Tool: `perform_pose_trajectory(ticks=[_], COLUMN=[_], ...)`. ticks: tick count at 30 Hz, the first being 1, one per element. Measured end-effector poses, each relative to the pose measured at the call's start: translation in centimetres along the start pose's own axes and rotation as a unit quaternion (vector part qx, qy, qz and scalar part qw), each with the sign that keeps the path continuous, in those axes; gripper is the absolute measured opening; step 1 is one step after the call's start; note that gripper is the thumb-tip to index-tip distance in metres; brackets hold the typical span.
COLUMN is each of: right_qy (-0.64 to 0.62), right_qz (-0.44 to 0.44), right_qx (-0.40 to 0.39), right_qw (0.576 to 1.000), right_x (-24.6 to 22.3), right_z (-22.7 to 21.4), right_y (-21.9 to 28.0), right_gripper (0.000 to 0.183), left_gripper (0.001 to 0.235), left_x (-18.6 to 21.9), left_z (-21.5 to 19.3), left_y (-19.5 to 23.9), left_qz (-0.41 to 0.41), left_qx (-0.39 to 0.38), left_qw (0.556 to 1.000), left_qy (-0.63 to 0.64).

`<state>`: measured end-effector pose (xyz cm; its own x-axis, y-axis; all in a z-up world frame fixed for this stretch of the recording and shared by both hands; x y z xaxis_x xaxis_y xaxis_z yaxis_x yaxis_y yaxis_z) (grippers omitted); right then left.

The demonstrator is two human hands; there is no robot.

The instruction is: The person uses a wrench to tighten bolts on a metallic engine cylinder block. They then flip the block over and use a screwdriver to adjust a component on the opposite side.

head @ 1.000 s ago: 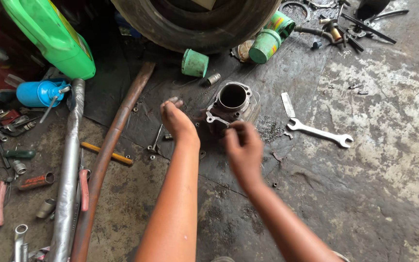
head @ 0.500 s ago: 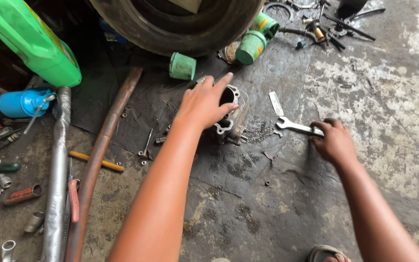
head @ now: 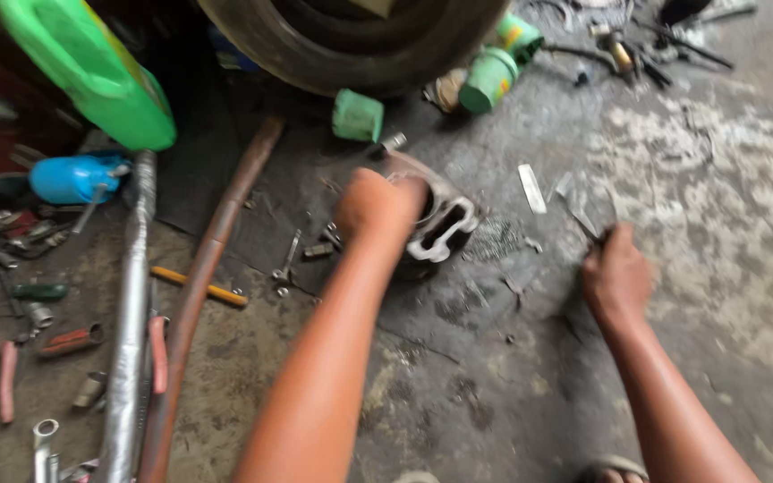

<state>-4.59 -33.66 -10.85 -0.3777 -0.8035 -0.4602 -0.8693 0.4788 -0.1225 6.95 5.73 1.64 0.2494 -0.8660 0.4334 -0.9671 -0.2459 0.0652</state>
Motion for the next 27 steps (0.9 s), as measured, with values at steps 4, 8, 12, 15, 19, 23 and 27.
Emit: perform_pose_trajectory(ticks=[4,8,12,15,19,23,27], right_qy=[-0.431,-0.547,-0.587,-0.619,-0.603,-0.547,-0.557], right_qz=[0.084,0.199,0.250,0.254,0.187,0.161,0.126], right_qx=[-0.006,-0.088,-0.150,-0.160,-0.149,-0.165,-0.164], right_qw=[0.898,0.808,0.756,0.726,0.761,0.804,0.804], right_x=[-1.9,-5.0,-7.5,-9.7,-12.4,-14.5,-15.9], right_z=[0.7,-0.3,-0.6,0.2,-0.3,-1.1,-1.5], right_y=[-1.4,-0.1,1.7,3.4,5.7,8.4,10.2], right_gripper=[0.028,0.040,0.037,0.040,0.044,0.052,0.043], left_gripper=[0.050,0.034,0.036,0.074,0.100,0.088,0.074], left_x=[-3.4,-5.2,-3.2,0.0,3.1,2.7,2.3], left_z=[-4.4,-9.4,-8.4,-5.3,-1.0,-0.8,0.7], left_y=[-7.2,-8.6,-4.8,-0.6,3.8,5.9,5.7], left_qz=[-0.043,0.072,0.205,0.243,0.309,0.434,0.364], left_qx=[0.077,0.038,-0.014,-0.103,-0.169,-0.047,0.024], left_qw=[0.918,0.889,0.924,0.941,0.936,0.900,0.931], left_qy=[0.387,0.450,0.323,0.213,-0.027,-0.006,0.024])
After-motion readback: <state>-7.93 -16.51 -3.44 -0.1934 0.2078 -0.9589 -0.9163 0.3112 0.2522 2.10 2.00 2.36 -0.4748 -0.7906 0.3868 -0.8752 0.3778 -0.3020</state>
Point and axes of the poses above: each hand's wrist, its own y-axis away from the middle knuckle, its own z-axis out of the palm, x = y × z, the point moved 8 cm from there along -y, towards the middle knuckle, and after that the axes turned 5 degrees about z, right-handed, at the moved point
